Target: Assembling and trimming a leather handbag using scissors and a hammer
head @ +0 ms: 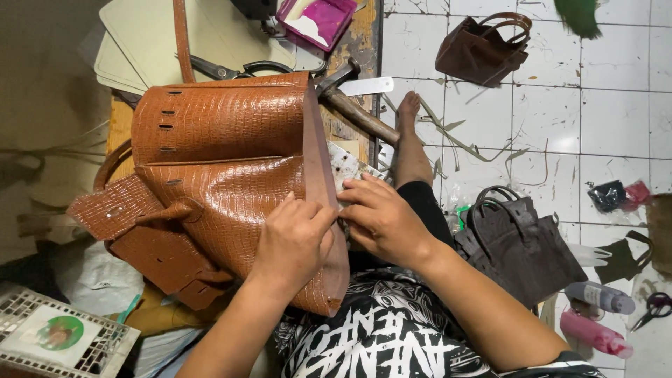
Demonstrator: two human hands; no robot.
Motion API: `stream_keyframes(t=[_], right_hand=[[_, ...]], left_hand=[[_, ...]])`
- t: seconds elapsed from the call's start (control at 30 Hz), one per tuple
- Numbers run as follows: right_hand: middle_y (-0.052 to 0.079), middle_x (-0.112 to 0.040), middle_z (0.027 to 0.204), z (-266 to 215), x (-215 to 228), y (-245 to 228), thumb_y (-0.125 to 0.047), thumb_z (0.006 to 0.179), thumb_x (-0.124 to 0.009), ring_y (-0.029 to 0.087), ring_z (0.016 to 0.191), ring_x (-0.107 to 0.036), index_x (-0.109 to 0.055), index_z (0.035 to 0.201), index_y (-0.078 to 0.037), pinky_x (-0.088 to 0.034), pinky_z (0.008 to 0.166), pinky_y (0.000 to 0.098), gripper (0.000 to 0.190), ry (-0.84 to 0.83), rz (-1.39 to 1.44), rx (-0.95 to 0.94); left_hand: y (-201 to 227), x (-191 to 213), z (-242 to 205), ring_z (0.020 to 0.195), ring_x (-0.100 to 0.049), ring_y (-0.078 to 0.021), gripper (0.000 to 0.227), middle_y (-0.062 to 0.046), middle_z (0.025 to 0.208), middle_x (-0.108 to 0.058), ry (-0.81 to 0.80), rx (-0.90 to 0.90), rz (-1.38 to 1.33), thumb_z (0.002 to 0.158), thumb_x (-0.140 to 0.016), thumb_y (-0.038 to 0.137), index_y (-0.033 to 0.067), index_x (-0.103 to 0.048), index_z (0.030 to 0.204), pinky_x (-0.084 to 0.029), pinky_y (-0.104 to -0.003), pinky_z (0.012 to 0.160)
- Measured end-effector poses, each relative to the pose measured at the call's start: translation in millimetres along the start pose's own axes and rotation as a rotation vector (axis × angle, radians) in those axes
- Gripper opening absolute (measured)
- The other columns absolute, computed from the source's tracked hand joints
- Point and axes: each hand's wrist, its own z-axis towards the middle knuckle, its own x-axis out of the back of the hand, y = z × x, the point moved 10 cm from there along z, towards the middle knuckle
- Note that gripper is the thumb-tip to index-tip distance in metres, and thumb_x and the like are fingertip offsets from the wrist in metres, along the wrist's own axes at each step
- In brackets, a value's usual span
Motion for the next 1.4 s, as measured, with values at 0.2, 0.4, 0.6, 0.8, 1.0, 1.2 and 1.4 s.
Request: stream_keyframes(t=[0.2,0.4,0.6,0.8,1.0,1.2,1.4], right_hand=[[0.009,-0.074,0.114,2.0,3.0,-2.5,-0.009,0.079,-0.077,0.033,0.122,-0.066,-0.074,0.095,-0.01,-0.043,0.114,0.0527,0.016,0.012,0.013,0.002],[0.007,-0.075,0.112,4.6,2.5,-1.8,-0.008,0.08,-0.075,0.031,0.121,-0.068,-0.075,0.096,-0.012,-0.044,0.114,0.0513,0.016,0.008,0.007,-0.029],[0.009,-0.074,0.109,2.7,3.6,4.2,-0.003,0.077,-0.078,0.033,0.117,-0.069,-0.067,0.087,-0.008,-0.047,0.111,0.0508,0.016,0.054,0.104,-0.075],[0.005,-0.077,0.097,0.0,15.6,10.2,-0.005,0.083,-0.079,0.029,0.108,-0.074,-0.07,0.081,-0.012,-0.048,0.11,0.0496,0.011,0.133,0.334,-0.159],[0.015,-0.067,0.096,-17.1,20.1,1.3,0.003,0.083,-0.078,0.023,0.082,-0.07,-0.076,0.112,0.002,-0.06,0.078,0.0406,0.029,0.175,0.768,-0.258],[0.021,-0.06,0.117,-17.6,11.0,-40.4,0.005,0.083,-0.079,0.023,0.1,-0.06,-0.054,0.146,0.002,-0.059,0.079,0.0395,0.068,-0.014,1.211,-0.173],[0.012,-0.057,0.12,-17.0,19.4,-59.8,0.005,0.091,-0.068,0.02,0.101,-0.056,-0.045,0.154,-0.007,-0.052,0.093,0.0318,0.068,-0.251,1.268,-0.195]], left_hand=[[1.9,-1.1,-5.5,0.078,-0.073,-0.025,0.007,-0.005,0.078,-0.067,-0.014,-0.031,0.028,0.077,-0.069,0.016,0.0184,-0.066,0.083,-0.058,-0.047,0.092],[4.1,-13.8,-14.0,0.08,-0.077,-0.0272,0.008,-0.006,0.081,-0.071,-0.051,-0.03,-0.015,0.083,-0.067,0.011,0.017,-0.069,0.086,-0.059,-0.052,0.089],[-8.5,-17.3,-17.4,0.082,-0.077,-0.0267,0.002,-0.008,0.083,-0.074,-0.072,0.022,-0.054,0.087,-0.071,0.018,0.0161,-0.071,0.086,-0.059,-0.046,0.09],[-8.6,-1.7,-7.9,0.091,-0.076,-0.024,0.013,-0.004,0.095,-0.075,-0.032,0.105,-0.123,0.091,-0.069,0.027,0.0197,-0.073,0.101,-0.059,-0.042,0.091],[-2.1,43.7,2.2,0.096,-0.077,-0.0282,0.02,-0.008,0.101,-0.078,0.095,0.264,-0.673,0.099,-0.059,0.018,0.0119,-0.076,0.108,-0.059,-0.044,0.09],[-0.4,19.4,-16.8,0.072,-0.069,-0.0163,0.011,-0.01,0.09,-0.069,0.004,0.512,-1.547,0.1,-0.059,0.0,-0.0023,-0.063,0.11,-0.059,-0.025,0.066],[2.3,46.8,-7.4,0.072,-0.063,-0.0143,0.011,-0.008,0.09,-0.066,-0.013,0.355,-1.304,0.096,-0.058,0.001,-0.002,-0.067,0.101,-0.056,-0.025,0.069]])
